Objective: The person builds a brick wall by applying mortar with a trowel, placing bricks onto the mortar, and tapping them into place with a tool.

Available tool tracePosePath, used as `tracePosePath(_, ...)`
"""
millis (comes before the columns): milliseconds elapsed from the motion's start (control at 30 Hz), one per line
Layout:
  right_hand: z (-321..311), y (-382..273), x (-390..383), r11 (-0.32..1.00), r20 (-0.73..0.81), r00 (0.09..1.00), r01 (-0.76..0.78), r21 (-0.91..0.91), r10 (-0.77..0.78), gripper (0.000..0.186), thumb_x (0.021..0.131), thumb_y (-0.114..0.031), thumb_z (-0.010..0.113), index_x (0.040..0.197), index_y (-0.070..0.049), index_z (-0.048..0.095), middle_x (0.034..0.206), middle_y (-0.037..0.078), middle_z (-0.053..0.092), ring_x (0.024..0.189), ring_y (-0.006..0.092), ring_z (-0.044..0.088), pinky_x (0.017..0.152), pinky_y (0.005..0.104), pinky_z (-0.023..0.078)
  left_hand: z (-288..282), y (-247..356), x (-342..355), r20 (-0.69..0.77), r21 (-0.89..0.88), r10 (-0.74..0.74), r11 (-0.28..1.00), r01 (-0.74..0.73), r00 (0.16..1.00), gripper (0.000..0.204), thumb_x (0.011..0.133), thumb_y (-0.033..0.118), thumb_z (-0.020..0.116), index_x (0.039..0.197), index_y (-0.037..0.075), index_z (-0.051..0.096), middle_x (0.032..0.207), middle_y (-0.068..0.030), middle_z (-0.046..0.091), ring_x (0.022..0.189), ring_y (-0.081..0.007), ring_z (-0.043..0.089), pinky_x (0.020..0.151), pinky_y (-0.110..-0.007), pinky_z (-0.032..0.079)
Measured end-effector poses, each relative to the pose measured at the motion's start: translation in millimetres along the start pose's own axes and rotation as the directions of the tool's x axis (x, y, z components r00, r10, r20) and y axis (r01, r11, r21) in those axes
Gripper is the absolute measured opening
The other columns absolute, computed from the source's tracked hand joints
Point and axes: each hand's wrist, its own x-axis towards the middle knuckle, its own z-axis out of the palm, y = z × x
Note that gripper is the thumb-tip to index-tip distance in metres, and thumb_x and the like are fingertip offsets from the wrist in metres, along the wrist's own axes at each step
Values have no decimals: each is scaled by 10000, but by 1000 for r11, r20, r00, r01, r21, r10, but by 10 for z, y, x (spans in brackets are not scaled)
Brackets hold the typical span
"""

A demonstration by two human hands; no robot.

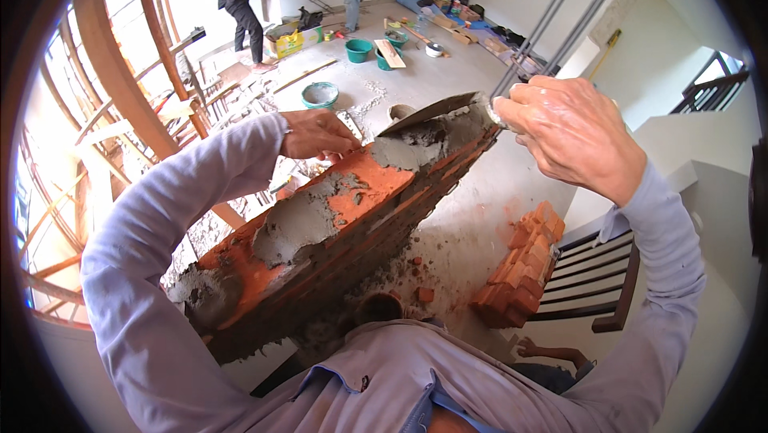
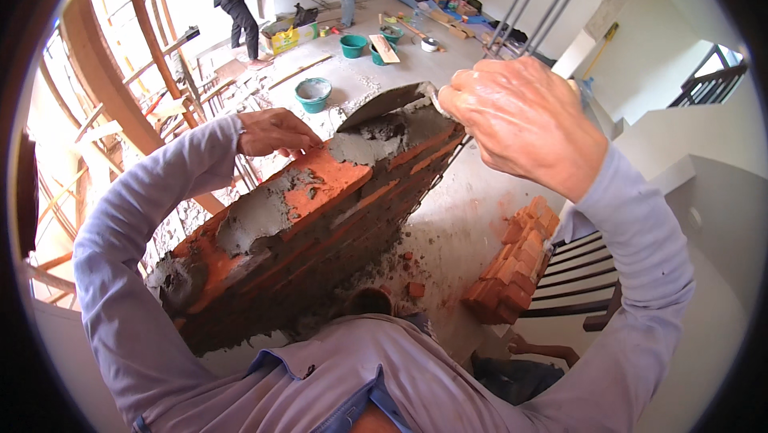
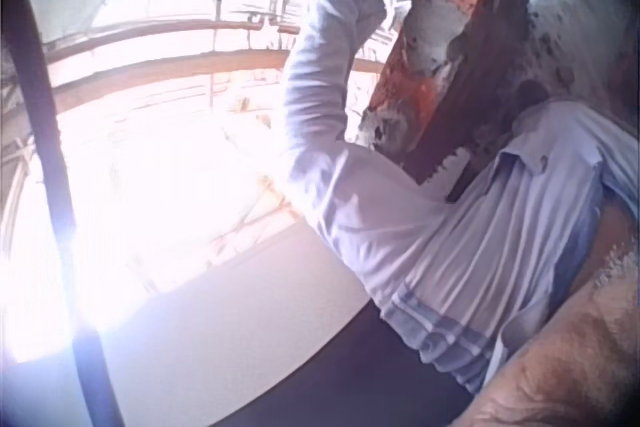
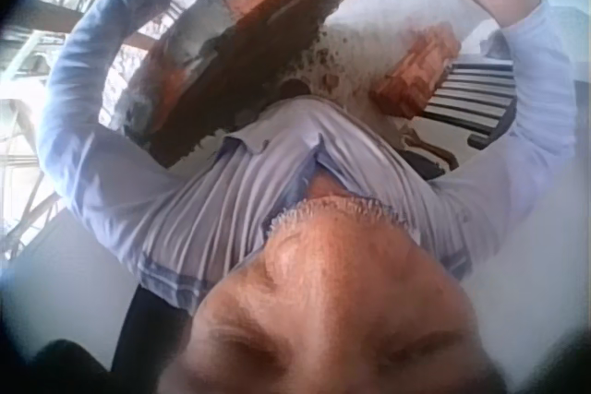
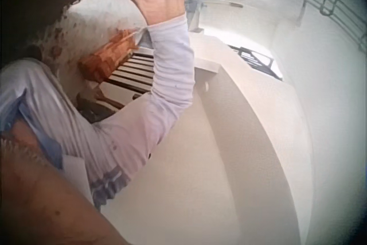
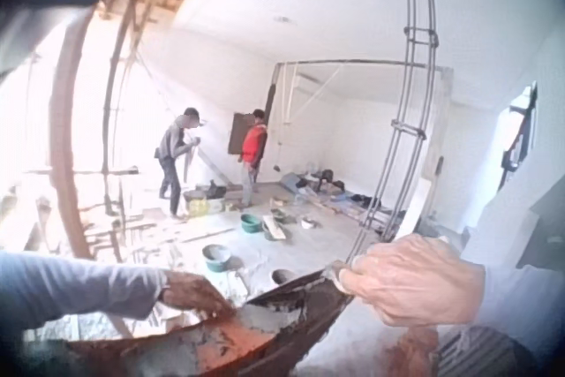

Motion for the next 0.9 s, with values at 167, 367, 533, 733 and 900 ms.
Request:
tracePosePath(167,-22,94,-488,857,165,931,-364,365,325,191,876,-196,567,916,-11,539,738,167,541,794,369,558,682,464,435,-9,-50,6,-12,-53,-40,998,39,999,426,958,310,505,1240,1,587,1093,-120,661,948,-174,628,817,-322,517)
tracePosePath(367,777,115,-1004,681,280,885,-466,565,372,270,962,-251,463,988,12,522,777,229,536,725,405,532,663,460,408,-26,103,20,4,-45,-30,999,31,1000,422,955,320,512,1230,11,599,1048,-102,671,929,-164,626,802,-318,514)
tracePosePath(533,767,204,-1076,736,279,876,-482,476,393,265,971,-245,435,946,8,508,728,197,526,664,363,555,619,437,421,-55,83,121,48,-17,-11,1000,12,999,431,971,338,501,1217,1,606,1049,-105,671,915,-164,632,803,-316,519)
tracePosePath(733,518,214,-674,640,413,868,-486,595,276,263,973,-242,417,935,-4,522,680,168,531,594,299,578,593,415,436,-72,44,110,33,-32,-42,999,43,999,440,973,359,506,1206,0,610,1040,-102,674,919,-163,642,798,-307,518)
tracePosePath(900,494,419,-620,757,460,862,-442,482,210,272,980,-251,418,948,0,516,621,136,502,492,224,547,514,381,432,-55,37,140,30,-36,-45,998,46,999,435,974,361,506,1186,-1,619,1027,-107,676,907,-164,644,794,-307,518)
